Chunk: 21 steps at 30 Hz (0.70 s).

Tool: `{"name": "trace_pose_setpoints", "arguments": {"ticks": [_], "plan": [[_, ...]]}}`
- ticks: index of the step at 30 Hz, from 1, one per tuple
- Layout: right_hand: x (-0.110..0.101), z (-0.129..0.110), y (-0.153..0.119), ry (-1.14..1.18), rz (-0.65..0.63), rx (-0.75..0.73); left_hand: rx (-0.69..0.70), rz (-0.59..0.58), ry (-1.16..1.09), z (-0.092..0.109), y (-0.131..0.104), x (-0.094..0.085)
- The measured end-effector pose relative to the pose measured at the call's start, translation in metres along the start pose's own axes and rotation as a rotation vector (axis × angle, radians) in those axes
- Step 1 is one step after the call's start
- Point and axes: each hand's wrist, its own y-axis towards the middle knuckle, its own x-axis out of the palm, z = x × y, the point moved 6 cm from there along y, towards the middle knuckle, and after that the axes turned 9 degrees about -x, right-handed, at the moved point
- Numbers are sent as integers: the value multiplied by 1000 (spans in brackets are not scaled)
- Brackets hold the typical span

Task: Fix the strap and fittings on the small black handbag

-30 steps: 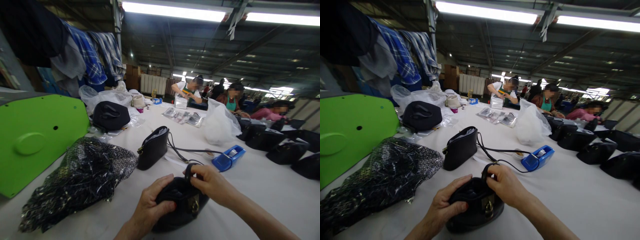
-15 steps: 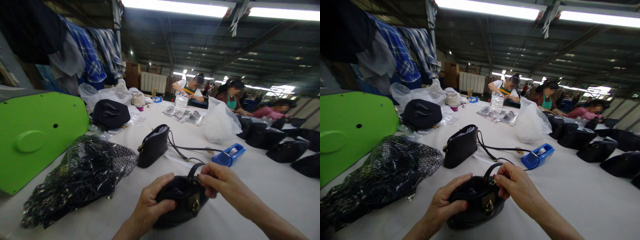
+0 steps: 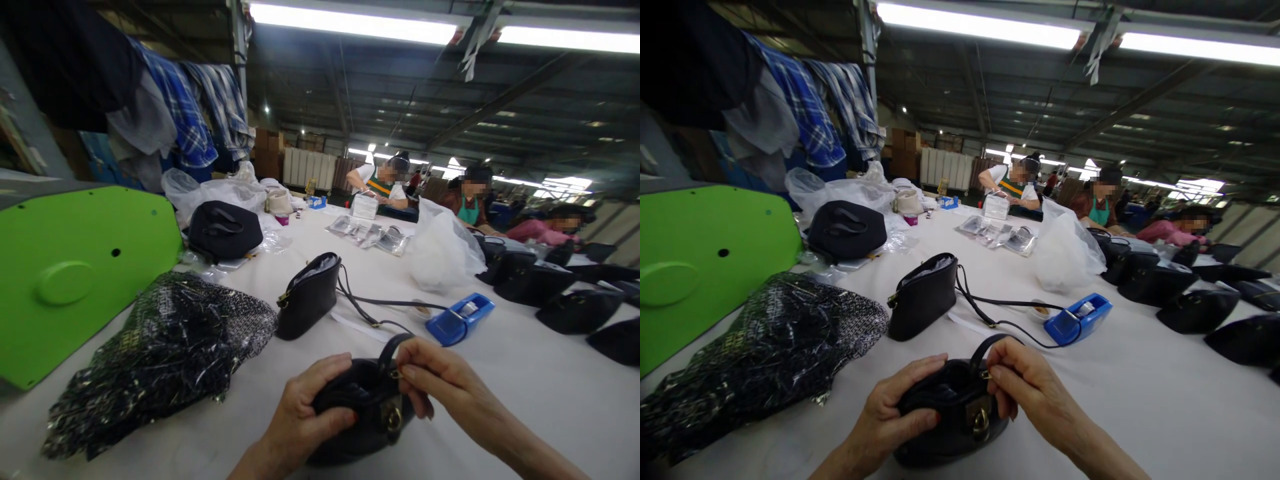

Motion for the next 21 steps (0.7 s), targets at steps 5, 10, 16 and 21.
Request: {"name": "trace_pose_setpoints", "arguments": {"ticks": [5, 10, 16, 21], "plan": [[10, 7, 2, 48, -61, -30, 45, -15, 36, 2, -2, 0], [25, 4, 8, 51, -117, 0, 46, -33, 64, 1, -1, 0], [31, -4, 9, -120, -97, -23, 44, -26, 61, 3, -2, 4], [27, -43, 3, -887, -188, -232, 61, -61, 30, 8, -1, 12]]}}
